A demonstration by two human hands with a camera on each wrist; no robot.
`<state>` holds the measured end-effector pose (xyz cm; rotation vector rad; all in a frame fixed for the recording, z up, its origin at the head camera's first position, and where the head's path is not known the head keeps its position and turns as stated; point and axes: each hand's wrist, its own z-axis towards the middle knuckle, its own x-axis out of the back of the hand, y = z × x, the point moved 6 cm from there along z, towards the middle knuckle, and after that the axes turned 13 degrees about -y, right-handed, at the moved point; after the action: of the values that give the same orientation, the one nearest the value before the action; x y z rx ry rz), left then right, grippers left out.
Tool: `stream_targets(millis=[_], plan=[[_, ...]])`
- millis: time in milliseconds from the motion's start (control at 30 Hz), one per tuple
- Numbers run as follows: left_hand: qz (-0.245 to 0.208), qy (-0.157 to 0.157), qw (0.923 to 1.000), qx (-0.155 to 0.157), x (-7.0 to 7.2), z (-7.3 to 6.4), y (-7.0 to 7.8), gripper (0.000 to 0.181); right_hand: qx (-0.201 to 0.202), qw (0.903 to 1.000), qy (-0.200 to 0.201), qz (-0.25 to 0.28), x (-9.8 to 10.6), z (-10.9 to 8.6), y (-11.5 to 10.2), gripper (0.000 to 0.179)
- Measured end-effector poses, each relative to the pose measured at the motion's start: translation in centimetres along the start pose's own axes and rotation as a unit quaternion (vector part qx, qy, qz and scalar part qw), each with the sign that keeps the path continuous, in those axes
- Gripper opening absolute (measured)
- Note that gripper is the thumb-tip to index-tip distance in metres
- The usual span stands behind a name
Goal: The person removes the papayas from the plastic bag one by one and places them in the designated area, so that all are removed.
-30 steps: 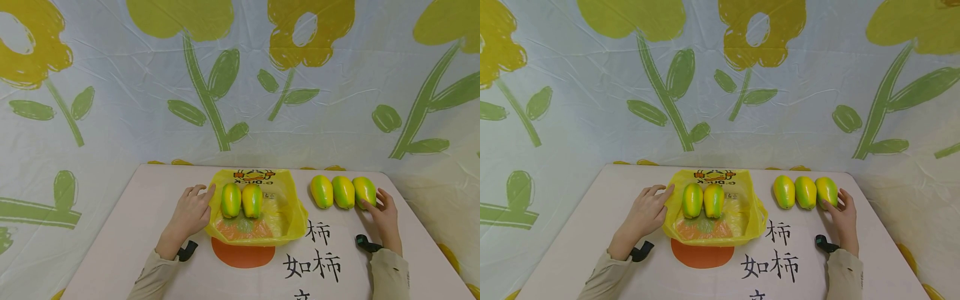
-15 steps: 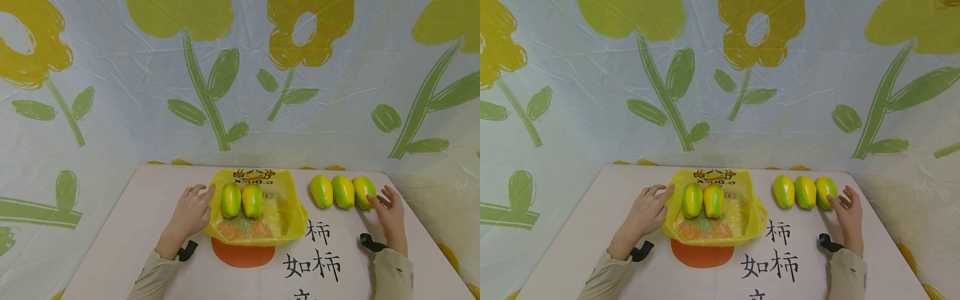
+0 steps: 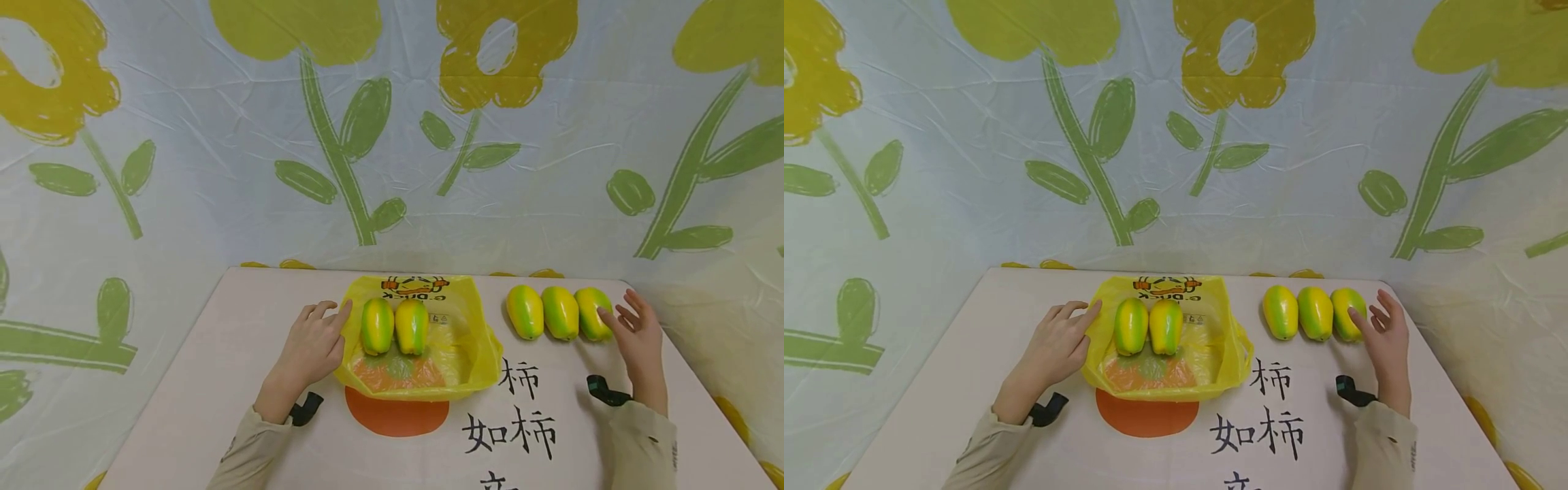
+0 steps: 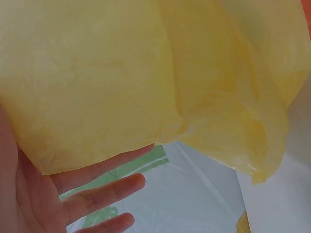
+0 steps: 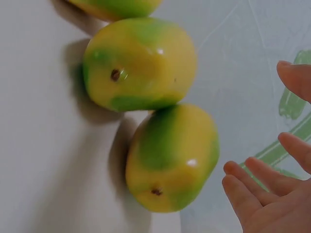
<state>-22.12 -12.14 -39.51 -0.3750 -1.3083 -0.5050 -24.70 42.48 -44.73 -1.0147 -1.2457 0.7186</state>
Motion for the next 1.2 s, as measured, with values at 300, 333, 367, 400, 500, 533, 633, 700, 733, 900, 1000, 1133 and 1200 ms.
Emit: stream_targets(millis=[300, 333, 367, 400, 500, 533, 633, 700, 733, 900, 1000, 1133, 1200], plan=[[0.004, -0.001, 1.0000, 0.001, -0.1, 0.0, 0.1, 0.050, 0.064, 0.9978, -0.014, -0.012, -1.0, -0.3, -2.6, 0.069], [0.005, -0.002, 1.0000, 0.002, -0.1, 0.0, 0.1, 0.050, 0.070, 0.9973, -0.017, -0.013, -1.2, -0.3, -2.9, 0.069], [0.005, -0.004, 1.0000, 0.002, -0.1, 0.0, 0.0, 0.050, 0.075, 0.9969, -0.021, -0.015, -1.4, -0.3, -3.2, 0.068], [0.005, -0.004, 1.0000, 0.002, -0.1, 0.0, 0.0, 0.050, 0.080, 0.9965, -0.024, -0.007, -1.6, -0.3, -3.5, 0.068], [0.003, -0.005, 1.0000, 0.002, -0.1, 0.0, 0.0, 0.050, 0.100, 0.9940, -0.036, 0.023, -2.3, -0.5, -4.7, 0.065], [0.001, -0.005, 1.0000, 0.002, -0.2, 0.0, 0.0, 0.050, 0.107, 0.9931, -0.039, 0.028, -2.6, -0.6, -5.1, 0.064], [0.000, -0.006, 1.0000, 0.002, -0.3, 0.0, -0.1, 0.050, 0.132, 0.9885, -0.051, 0.054, -3.6, -0.8, -6.2, 0.063], [0.000, -0.006, 1.0000, 0.003, -0.3, 0.0, -0.1, 0.050, 0.149, 0.9844, -0.059, 0.072, -4.3, -0.9, -6.9, 0.062], [-0.001, -0.006, 1.0000, 0.003, -0.2, 0.0, -0.1, 0.050, 0.158, 0.9822, -0.065, 0.078, -4.6, -1.0, -7.3, 0.062], [-0.011, 0.000, 0.9999, -0.002, 0.1, 0.0, -0.2, 0.049, 0.197, 0.9679, -0.101, 0.120, -5.9, -1.5, -9.2, 0.062], [-0.011, 0.000, 0.9999, -0.003, 0.2, 0.1, -0.3, 0.049, 0.211, 0.9641, -0.113, 0.114, -6.7, -1.7, -10.2, 0.062], [-0.005, -0.005, 1.0000, -0.001, 0.2, 0.3, -0.4, 0.050, 0.216, 0.9639, -0.130, 0.085, -8.0, -1.9, -11.3, 0.062], [-0.006, -0.007, 1.0000, -0.002, 0.2, 0.3, -0.4, 0.050, 0.218, 0.9630, -0.141, 0.074, -8.7, -2.0, -11.8, 0.063]])
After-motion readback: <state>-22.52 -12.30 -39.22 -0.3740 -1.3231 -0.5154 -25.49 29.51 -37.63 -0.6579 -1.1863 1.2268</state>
